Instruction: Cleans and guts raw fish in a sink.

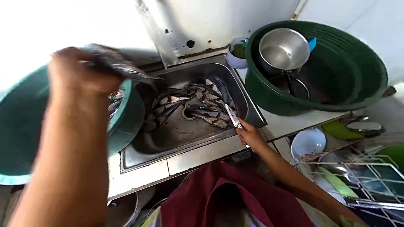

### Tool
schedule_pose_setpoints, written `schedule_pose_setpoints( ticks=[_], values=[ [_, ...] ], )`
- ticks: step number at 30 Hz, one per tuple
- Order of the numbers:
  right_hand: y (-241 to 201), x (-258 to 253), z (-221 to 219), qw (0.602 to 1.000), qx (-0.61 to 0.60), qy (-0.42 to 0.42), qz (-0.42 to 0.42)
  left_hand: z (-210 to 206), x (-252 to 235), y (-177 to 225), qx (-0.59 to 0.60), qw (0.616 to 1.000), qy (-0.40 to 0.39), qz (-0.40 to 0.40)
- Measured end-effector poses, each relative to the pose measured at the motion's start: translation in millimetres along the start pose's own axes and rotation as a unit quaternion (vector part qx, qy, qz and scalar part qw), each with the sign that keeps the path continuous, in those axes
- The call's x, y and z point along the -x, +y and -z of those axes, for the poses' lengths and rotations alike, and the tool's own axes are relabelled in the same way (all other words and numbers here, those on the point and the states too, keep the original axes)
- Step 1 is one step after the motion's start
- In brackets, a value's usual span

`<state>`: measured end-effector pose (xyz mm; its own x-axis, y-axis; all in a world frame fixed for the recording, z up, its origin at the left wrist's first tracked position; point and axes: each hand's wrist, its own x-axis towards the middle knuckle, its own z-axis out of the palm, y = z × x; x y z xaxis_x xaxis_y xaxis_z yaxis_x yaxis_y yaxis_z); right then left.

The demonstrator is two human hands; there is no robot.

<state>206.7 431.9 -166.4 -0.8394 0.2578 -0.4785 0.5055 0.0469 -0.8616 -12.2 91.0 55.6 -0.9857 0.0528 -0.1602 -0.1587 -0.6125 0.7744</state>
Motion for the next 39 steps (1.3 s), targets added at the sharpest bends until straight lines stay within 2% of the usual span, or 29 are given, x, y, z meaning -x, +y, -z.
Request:
schedule_pose_setpoints(
  ticks=[3, 5, 6, 7, 8, 9, 10, 12, 13, 15, 17, 18, 20, 22, 24, 25, 28, 29, 30, 33, 34, 35, 36, 39],
  values=[
    [1, 0, 2, 0.999, -0.040, -0.005, -0.010, 45, -10, 32, -0.090, 0.991, 0.103, -0.008],
    [1, -2, 5, 0.998, -0.053, -0.017, -0.019, 73, -7, 37, -0.219, 0.957, 0.185, -0.041],
    [0, -3, 6, 0.998, -0.058, -0.024, -0.024, 86, -4, 36, -0.326, 0.917, 0.217, -0.080],
    [-1, -4, 8, 0.997, -0.063, -0.030, -0.026, 96, -2, 34, -0.454, 0.852, 0.234, -0.118],
    [-1, -4, 9, 0.997, -0.069, -0.035, -0.029, 99, -1, 32, -0.534, 0.801, 0.237, -0.133],
    [-1, -5, 9, 0.996, -0.075, -0.038, -0.031, 97, 1, 30, -0.570, 0.777, 0.227, -0.141],
    [-2, -5, 10, 0.995, -0.080, -0.042, -0.034, 86, 5, 23, -0.543, 0.798, 0.217, -0.145],
    [-4, -5, 10, 0.995, -0.084, -0.044, -0.038, 38, 17, 1, -0.356, 0.906, 0.192, -0.122],
    [-4, -7, 10, 0.995, -0.087, -0.042, -0.035, 15, 23, -13, -0.301, 0.932, 0.165, -0.120],
    [-3, -10, 10, 0.994, -0.102, -0.034, -0.020, -28, 46, -56, -0.319, 0.935, 0.045, -0.150],
    [-1, -13, 9, 0.992, -0.127, -0.026, -0.008, -42, 57, -112, -0.409, 0.891, -0.111, -0.161],
    [-1, -15, 7, 0.990, -0.143, -0.022, -0.006, -42, 57, -144, -0.458, 0.867, -0.158, -0.118],
    [-4, -18, 3, 0.986, -0.165, -0.010, -0.005, -33, 51, -213, -0.554, 0.798, -0.224, 0.079],
    [-6, -21, 0, 0.987, -0.163, -0.003, -0.001, -13, 37, -283, -0.614, 0.697, -0.261, 0.263],
    [-8, -22, -2, 0.989, -0.148, 0.000, -0.003, -2, 27, -330, -0.658, 0.625, -0.253, 0.336],
    [-8, -23, -3, 0.990, -0.140, 0.001, -0.006, -1, 23, -346, -0.670, 0.612, -0.242, 0.341],
    [-8, -24, -2, 0.991, -0.133, 0.000, -0.008, 4, 4, -388, -0.675, 0.624, -0.203, 0.336],
    [-7, -23, -1, 0.991, -0.135, 0.001, -0.007, 6, -1, -397, -0.692, 0.613, -0.207, 0.321],
    [-7, -23, -1, 0.991, -0.136, 0.002, -0.006, 5, -4, -402, -0.724, 0.579, -0.229, 0.299],
    [-7, -23, -1, 0.992, -0.129, 0.003, 0.003, -1, -3, -400, -0.804, 0.446, -0.299, 0.254],
    [-7, -23, -2, 0.992, -0.128, 0.005, 0.006, 3, -4, -399, -0.810, 0.431, -0.312, 0.246],
    [-6, -24, -2, 0.992, -0.127, 0.007, 0.010, 9, -6, -395, -0.802, 0.444, -0.319, 0.240],
    [-6, -24, -2, 0.992, -0.127, 0.009, 0.011, 17, -8, -388, -0.783, 0.479, -0.318, 0.238],
    [-5, -24, -2, 0.993, -0.120, 0.012, 0.009, 41, -3, -358, -0.695, 0.624, -0.282, 0.220]
  ],
)
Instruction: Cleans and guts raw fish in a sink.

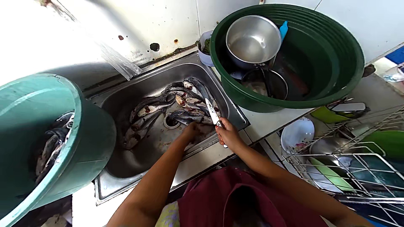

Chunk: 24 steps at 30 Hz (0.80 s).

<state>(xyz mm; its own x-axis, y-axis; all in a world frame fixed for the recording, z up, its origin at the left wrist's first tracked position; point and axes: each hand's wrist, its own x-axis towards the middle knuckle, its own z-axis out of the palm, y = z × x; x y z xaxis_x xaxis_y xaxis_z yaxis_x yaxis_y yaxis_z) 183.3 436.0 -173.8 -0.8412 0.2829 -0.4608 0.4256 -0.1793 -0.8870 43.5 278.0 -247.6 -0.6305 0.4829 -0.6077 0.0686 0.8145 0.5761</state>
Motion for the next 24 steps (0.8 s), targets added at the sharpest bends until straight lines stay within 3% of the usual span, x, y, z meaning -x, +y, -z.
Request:
schedule_pose_setpoints(
  ticks=[3, 7, 9, 11, 15, 20, 24],
  values=[
    [0, -1, 0, 1.000, 0.015, -0.008, -0.005, 13, 34, -22, 0.171, 0.981, 0.087, -0.001],
    [-2, -1, -4, 0.997, 0.077, -0.028, -0.008, 22, 63, -26, 0.393, 0.897, 0.201, 0.015],
    [-6, 2, -9, 0.982, 0.178, -0.056, 0.013, 25, 69, -16, 0.496, 0.842, 0.213, 0.020],
    [-18, 7, -18, 0.943, 0.313, -0.078, 0.076, 31, 65, -9, 0.569, 0.801, 0.183, 0.018],
    [-49, 18, -41, 0.839, 0.498, -0.052, 0.213, 36, 50, -9, 0.588, 0.787, 0.180, -0.052],
    [-79, 24, -76, 0.742, 0.637, -0.041, 0.204, 42, 45, -13, 0.614, 0.758, 0.165, -0.144],
    [-78, 25, -97, 0.702, 0.685, -0.035, 0.193, 45, 47, -10, 0.594, 0.768, 0.177, -0.161]
  ],
)
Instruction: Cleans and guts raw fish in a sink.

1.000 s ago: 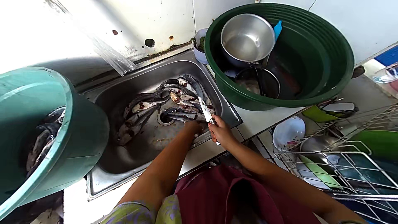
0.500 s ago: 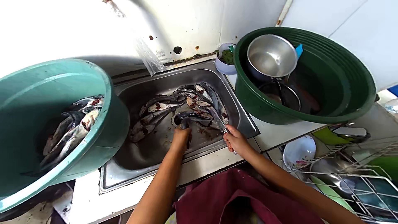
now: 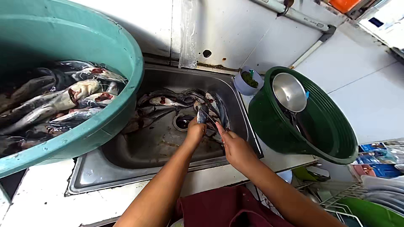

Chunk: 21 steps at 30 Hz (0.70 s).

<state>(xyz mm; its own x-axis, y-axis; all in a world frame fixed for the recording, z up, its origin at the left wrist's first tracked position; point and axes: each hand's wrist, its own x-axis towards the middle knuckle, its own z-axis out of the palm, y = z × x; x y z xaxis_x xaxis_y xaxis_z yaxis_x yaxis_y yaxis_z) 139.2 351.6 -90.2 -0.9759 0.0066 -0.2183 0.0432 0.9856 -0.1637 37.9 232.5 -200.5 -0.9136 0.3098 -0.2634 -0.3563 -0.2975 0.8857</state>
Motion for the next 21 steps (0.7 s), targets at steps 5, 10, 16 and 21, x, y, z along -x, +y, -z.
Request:
schedule_pose_setpoints(
  ticks=[5, 10, 16, 21],
  values=[
    [-11, -11, -3, 1.000, -0.017, 0.014, -0.011, 2, -5, -3, -0.080, 0.996, 0.015, -0.039],
    [-24, -51, -4, 0.997, -0.057, 0.044, -0.014, 4, -5, -7, -0.192, 0.979, 0.001, -0.067],
    [-22, -75, 5, 0.982, -0.177, 0.071, -0.005, 2, -3, -8, -0.172, 0.979, -0.022, -0.104],
    [-12, -35, -3, 0.981, -0.190, 0.026, -0.005, 1, -3, -5, -0.008, 0.997, -0.005, -0.078]
  ],
)
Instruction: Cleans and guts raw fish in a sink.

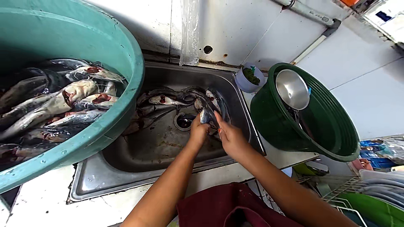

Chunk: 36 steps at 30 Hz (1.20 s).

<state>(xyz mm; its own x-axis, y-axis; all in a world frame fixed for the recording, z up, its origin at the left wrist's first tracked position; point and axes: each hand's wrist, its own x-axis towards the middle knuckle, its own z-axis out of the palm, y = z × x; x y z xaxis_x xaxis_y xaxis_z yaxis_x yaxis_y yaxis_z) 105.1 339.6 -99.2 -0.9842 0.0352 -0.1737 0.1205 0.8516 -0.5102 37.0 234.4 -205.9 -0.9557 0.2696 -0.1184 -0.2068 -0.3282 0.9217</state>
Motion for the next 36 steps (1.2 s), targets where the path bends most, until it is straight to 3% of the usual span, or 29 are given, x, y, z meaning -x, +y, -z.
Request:
schedule_pose_setpoints(
  ticks=[3, 6, 9, 13, 17, 20, 24, 29, 36],
  values=[
    [-3, 23, -7, 0.996, 0.084, -0.008, -0.013, 4, -2, 2, -0.009, 1.000, 0.010, 0.000],
    [-10, 12, -7, 0.997, 0.078, 0.014, -0.004, 3, -1, 3, -0.059, 0.998, -0.008, -0.013],
    [-14, -9, 2, 0.999, -0.029, 0.017, 0.001, 5, 0, 5, -0.056, 0.998, -0.033, -0.023],
    [2, 2, 15, 0.978, -0.207, 0.031, -0.014, 13, -1, 6, 0.045, 0.996, -0.081, -0.002],
    [29, 25, 18, 0.963, -0.260, 0.036, -0.064, 11, -4, 6, 0.094, 0.994, -0.040, 0.040],
    [45, 36, 13, 0.963, -0.249, 0.017, -0.104, 10, -7, 9, 0.052, 0.995, 0.014, 0.082],
    [52, 42, 9, 0.975, -0.188, -0.014, -0.116, 15, -8, 10, 0.058, 0.992, 0.024, 0.106],
    [46, 38, 4, 0.994, -0.086, -0.037, -0.061, 14, -9, 11, 0.068, 0.988, 0.015, 0.137],
    [49, 33, -1, 0.996, -0.073, -0.043, -0.042, 11, -11, 7, 0.081, 0.983, 0.015, 0.164]
  ],
)
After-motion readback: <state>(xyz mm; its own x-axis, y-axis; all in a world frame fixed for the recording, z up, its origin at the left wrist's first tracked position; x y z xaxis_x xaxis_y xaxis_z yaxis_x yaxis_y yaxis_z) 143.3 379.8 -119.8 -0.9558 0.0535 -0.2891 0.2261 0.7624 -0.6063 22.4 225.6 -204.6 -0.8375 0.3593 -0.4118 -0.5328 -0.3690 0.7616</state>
